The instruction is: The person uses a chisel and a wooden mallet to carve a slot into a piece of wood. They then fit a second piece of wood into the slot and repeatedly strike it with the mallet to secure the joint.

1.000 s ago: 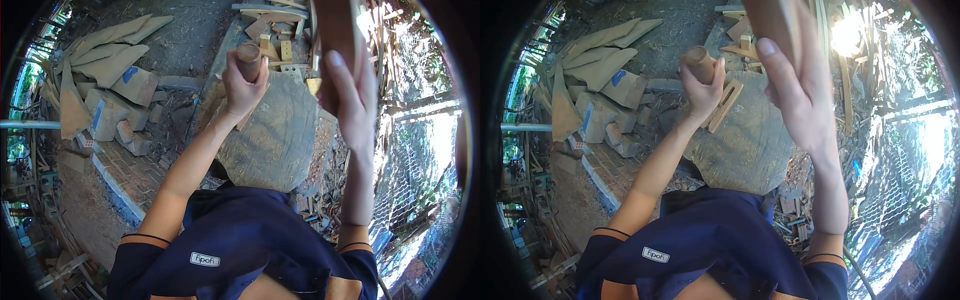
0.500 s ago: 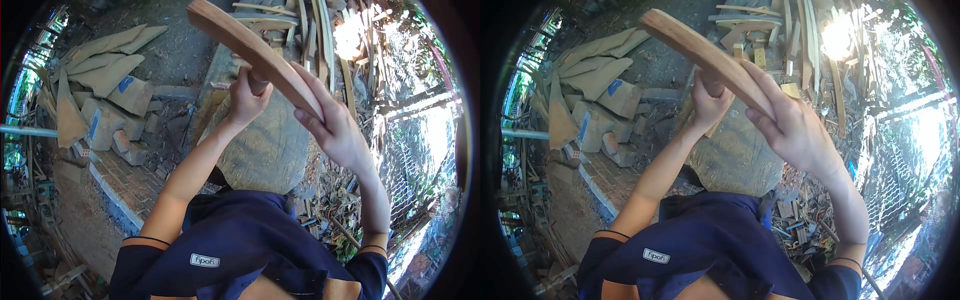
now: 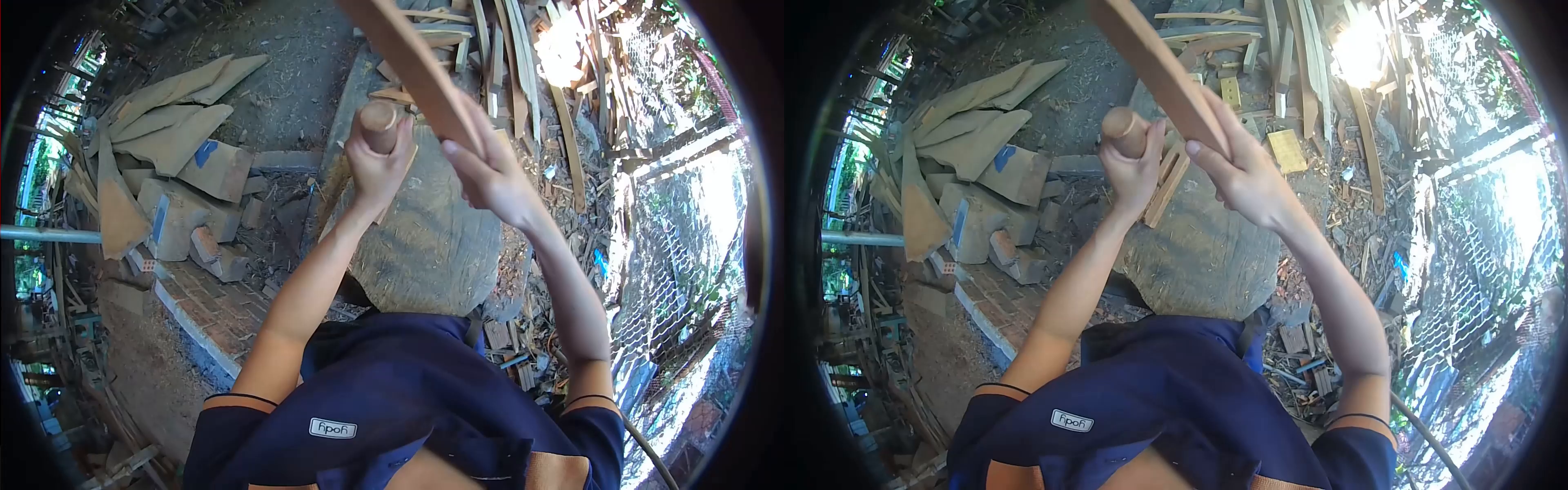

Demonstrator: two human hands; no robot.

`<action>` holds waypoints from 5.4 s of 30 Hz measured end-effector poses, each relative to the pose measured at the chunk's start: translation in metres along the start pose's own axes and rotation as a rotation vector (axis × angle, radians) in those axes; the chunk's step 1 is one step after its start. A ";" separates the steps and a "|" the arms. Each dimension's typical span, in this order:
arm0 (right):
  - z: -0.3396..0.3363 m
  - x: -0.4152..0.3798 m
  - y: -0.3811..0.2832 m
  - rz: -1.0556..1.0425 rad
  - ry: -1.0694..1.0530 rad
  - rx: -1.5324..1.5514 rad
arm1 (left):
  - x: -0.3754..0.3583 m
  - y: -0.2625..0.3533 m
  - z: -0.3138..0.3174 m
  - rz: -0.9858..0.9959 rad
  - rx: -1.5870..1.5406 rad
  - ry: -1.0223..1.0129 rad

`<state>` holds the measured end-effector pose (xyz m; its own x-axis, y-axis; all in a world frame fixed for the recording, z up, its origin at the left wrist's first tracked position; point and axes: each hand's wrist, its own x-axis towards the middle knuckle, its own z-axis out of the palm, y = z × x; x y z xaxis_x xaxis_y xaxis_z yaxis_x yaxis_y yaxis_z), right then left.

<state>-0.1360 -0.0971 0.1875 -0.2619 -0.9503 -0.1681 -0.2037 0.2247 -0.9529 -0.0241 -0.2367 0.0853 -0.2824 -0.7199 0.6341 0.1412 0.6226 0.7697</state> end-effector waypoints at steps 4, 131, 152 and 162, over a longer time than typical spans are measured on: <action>0.033 0.051 0.109 0.076 0.047 -0.305 | -0.014 0.007 -0.014 -0.015 -0.051 -0.097; 0.060 0.055 0.142 0.086 0.070 -0.591 | 0.001 0.009 -0.043 -0.258 -0.374 -0.058; 0.061 0.054 0.140 0.107 0.061 -0.587 | 0.013 0.009 -0.031 -0.281 -0.447 -0.047; 0.061 0.054 0.140 0.113 0.053 -0.585 | 0.011 0.007 -0.030 -0.258 -0.363 -0.095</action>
<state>-0.1210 -0.1306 0.0291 -0.3556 -0.9049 -0.2338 -0.6533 0.4195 -0.6303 0.0018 -0.2497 0.0997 -0.4352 -0.7955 0.4216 0.3732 0.2668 0.8886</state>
